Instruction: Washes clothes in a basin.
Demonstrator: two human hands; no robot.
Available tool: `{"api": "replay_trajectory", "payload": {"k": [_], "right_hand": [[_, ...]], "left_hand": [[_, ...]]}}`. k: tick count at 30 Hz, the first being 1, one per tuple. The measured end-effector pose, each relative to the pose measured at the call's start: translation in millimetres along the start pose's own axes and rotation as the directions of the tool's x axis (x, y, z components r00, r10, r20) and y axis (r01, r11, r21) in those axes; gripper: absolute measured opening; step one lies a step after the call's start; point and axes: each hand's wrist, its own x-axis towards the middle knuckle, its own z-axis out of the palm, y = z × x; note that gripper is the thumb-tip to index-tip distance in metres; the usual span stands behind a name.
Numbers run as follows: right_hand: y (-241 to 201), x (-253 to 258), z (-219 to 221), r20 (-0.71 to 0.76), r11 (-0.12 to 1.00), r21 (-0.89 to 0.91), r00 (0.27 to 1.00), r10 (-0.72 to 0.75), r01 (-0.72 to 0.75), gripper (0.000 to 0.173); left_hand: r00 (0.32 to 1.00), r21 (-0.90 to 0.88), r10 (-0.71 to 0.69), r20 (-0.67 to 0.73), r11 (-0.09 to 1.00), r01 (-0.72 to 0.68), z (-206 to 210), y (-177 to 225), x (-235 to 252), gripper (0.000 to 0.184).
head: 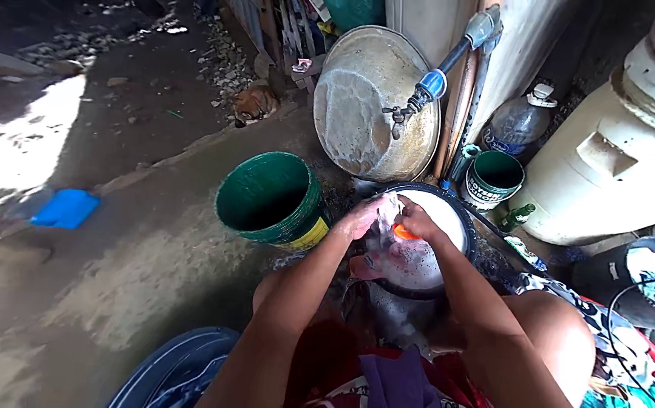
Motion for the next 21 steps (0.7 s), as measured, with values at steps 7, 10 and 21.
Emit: {"api": "replay_trajectory", "payload": {"k": [7,10,21], "right_hand": [[-78.4,1.1,-40.7,0.000,0.958,-0.196,0.977,-0.212,0.208,0.020],[-112.8,-9.6,-45.1,-0.019,0.930,-0.212,0.951,-0.310,0.299,0.021],[-159.1,-4.2,-27.2,0.028,0.878,-0.332,0.934,-0.356,0.345,0.018]], "left_hand": [[0.999,0.475,-0.032,-0.029,0.879,0.042,-16.9,32.7,-32.5,0.049],[0.992,0.561,-0.097,-0.083,0.818,0.127,-9.2,21.0,-41.6,0.055],[0.985,0.280,-0.164,0.060,0.950,0.141,41.1,-41.3,-28.6,0.059]]}}
